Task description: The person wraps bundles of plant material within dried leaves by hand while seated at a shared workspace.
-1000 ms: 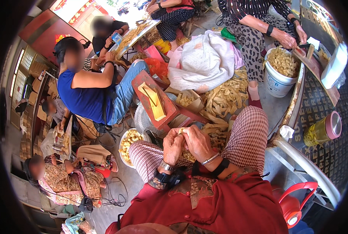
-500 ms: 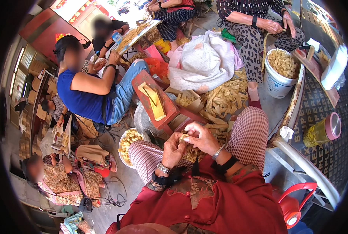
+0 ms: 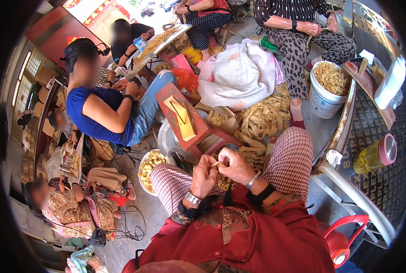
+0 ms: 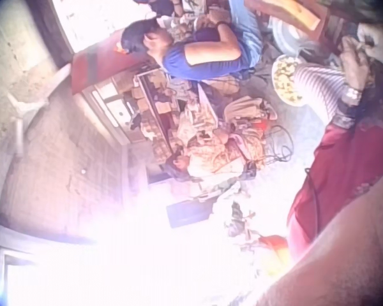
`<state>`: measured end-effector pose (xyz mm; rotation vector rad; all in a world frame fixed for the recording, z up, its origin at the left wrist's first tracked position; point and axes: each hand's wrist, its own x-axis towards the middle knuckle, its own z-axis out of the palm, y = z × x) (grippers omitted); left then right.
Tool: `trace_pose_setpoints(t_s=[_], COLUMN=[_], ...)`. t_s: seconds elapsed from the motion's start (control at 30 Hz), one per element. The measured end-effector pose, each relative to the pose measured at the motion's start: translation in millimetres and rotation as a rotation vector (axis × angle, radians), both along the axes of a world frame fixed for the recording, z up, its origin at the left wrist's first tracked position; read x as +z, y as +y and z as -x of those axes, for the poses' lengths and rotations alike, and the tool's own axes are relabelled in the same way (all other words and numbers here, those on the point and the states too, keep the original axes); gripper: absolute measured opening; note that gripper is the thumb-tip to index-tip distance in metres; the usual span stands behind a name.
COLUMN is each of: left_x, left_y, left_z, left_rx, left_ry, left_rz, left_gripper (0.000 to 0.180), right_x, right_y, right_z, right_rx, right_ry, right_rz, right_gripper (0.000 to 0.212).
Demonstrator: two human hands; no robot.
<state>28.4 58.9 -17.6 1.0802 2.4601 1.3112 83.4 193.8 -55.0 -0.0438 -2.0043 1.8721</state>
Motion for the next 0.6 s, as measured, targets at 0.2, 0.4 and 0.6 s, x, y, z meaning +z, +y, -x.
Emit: trace_pose_setpoints(t_s=[0.2,0.4,0.6], left_x=[3.4,1.5,0.6], left_y=[7.0,8.0,0.4], left_z=[-9.1,-7.6,0.0], left_rx=[-0.106,-0.102,-0.049], left_ry=[-0.040,-0.024,-0.181], left_rz=[-0.055,-0.100,-0.135], left_gripper=[0.035,0.028,0.013], right_x=[-5.2,-12.2,2.1], right_y=[-5.5,-0.3,3.9], right_z=[1.5,6.4,-2.0], right_rx=[-0.186,-0.051,0.240], right_ry=[-0.051,0.006,-0.235], right_rz=[0.019,0.167,0.557], right_gripper=[0.012,0.011,0.011])
